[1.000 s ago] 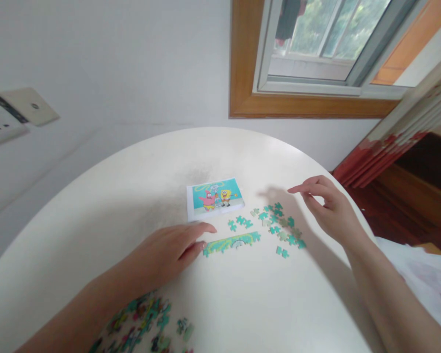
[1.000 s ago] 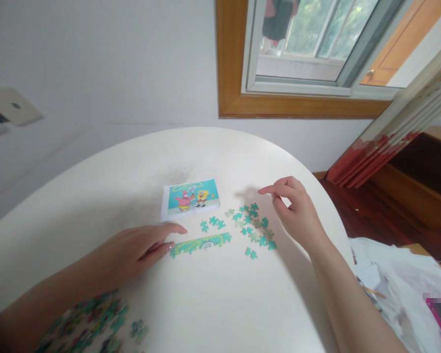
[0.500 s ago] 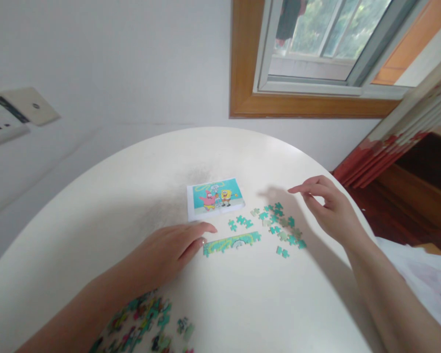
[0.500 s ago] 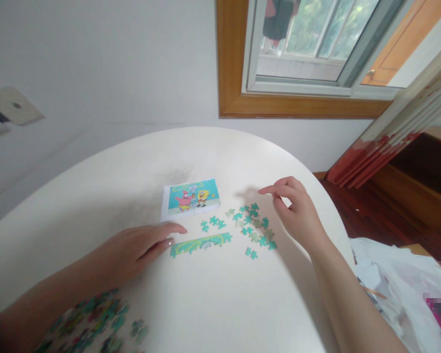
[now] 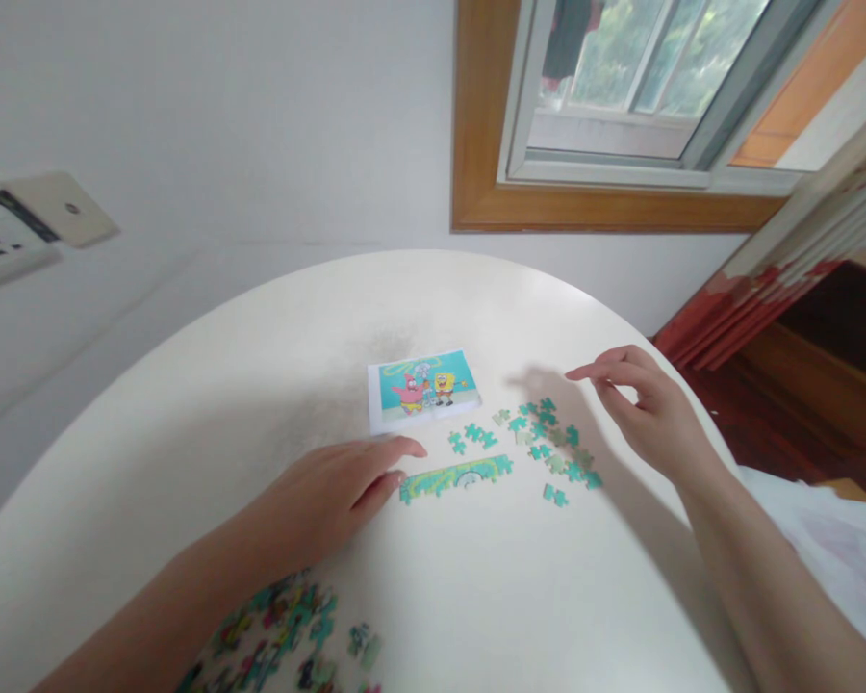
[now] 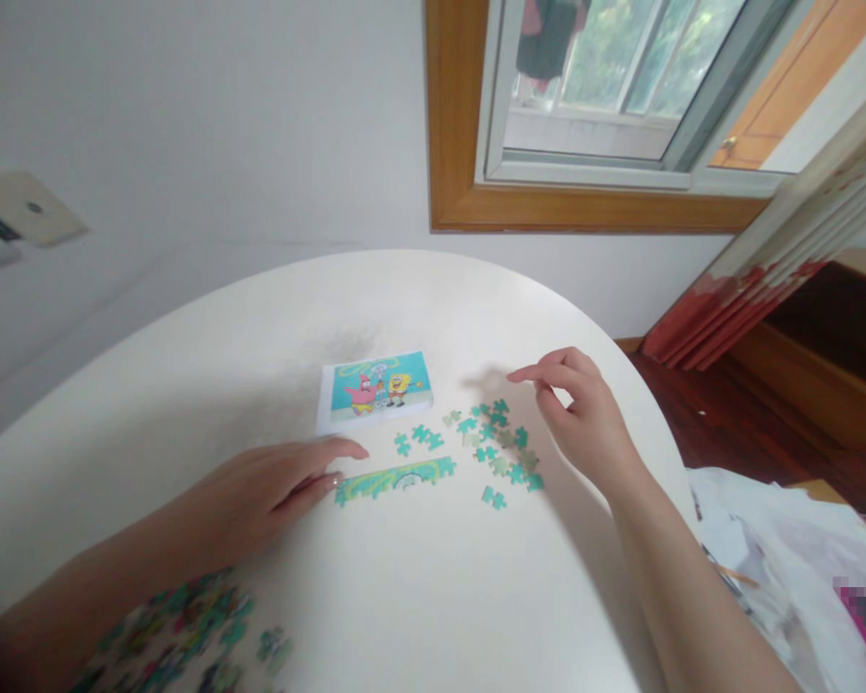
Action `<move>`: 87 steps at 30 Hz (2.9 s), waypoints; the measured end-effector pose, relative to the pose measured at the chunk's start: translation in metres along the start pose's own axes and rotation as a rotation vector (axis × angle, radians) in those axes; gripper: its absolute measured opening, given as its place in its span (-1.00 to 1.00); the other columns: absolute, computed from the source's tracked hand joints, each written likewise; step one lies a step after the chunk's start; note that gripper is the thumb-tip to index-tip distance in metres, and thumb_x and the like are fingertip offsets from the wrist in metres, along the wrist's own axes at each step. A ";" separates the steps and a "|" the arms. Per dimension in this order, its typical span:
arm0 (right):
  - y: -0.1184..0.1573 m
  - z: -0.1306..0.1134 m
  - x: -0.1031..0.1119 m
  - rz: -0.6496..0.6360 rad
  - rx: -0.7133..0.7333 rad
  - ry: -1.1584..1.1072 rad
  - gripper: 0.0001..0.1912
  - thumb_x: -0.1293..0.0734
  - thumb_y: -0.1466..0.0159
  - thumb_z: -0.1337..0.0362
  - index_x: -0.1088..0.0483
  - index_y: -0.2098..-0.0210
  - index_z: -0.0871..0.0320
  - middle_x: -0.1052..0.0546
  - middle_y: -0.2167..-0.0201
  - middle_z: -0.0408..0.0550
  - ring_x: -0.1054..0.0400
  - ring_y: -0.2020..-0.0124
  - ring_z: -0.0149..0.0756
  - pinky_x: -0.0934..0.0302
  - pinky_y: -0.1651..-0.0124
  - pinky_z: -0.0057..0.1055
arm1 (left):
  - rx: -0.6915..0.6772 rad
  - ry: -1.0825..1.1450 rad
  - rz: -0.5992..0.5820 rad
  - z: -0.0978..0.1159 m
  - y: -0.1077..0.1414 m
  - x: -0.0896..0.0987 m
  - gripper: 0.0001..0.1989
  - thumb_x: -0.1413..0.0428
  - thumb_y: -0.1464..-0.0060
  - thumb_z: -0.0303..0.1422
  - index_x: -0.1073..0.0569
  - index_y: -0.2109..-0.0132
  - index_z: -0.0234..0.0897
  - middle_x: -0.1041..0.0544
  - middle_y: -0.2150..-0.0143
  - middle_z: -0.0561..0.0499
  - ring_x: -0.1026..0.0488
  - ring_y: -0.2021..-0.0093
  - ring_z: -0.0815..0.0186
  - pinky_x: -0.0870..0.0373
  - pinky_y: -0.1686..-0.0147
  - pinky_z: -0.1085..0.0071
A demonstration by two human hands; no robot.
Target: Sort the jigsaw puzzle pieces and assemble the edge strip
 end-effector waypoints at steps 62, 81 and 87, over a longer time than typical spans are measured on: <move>0.000 0.001 0.000 -0.005 -0.017 -0.002 -0.71 -0.23 -0.24 0.40 -0.58 0.27 0.03 -0.41 0.30 -0.04 -0.35 0.23 -0.20 -0.22 0.21 -0.24 | 0.123 0.037 -0.178 0.010 0.025 0.040 -0.61 0.02 -0.14 -0.43 -0.60 0.03 0.04 -0.66 0.20 0.08 -0.57 0.23 0.25 -0.43 0.18 0.40; 0.002 0.006 -0.002 -0.013 -0.026 -0.014 -0.76 -0.25 -0.27 0.31 -0.58 0.26 0.01 -0.44 0.29 -0.02 -0.37 0.23 -0.20 -0.24 0.17 -0.23 | 0.299 -0.205 -0.367 0.047 0.058 0.016 -0.44 0.12 -0.22 -0.47 -0.29 -0.29 0.09 -0.64 0.18 -0.07 -0.57 0.20 0.05 -0.45 0.12 0.07; 0.001 0.008 -0.002 -0.017 -0.044 0.002 -0.76 -0.25 -0.28 0.29 -0.57 0.25 0.02 -0.44 0.30 -0.03 -0.36 0.24 -0.22 -0.23 0.19 -0.26 | 0.465 -0.232 -0.592 0.074 0.053 -0.005 -0.16 0.20 -0.03 -0.75 0.13 -0.43 -0.18 -0.64 0.24 -0.19 -0.60 0.21 0.03 -0.48 0.19 0.11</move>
Point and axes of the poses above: each hand's wrist, its own y-axis away from the middle knuckle, its own x-axis out of the back of the hand, z = x × y, the point moved 3 cm from there along -y, towards the middle knuckle
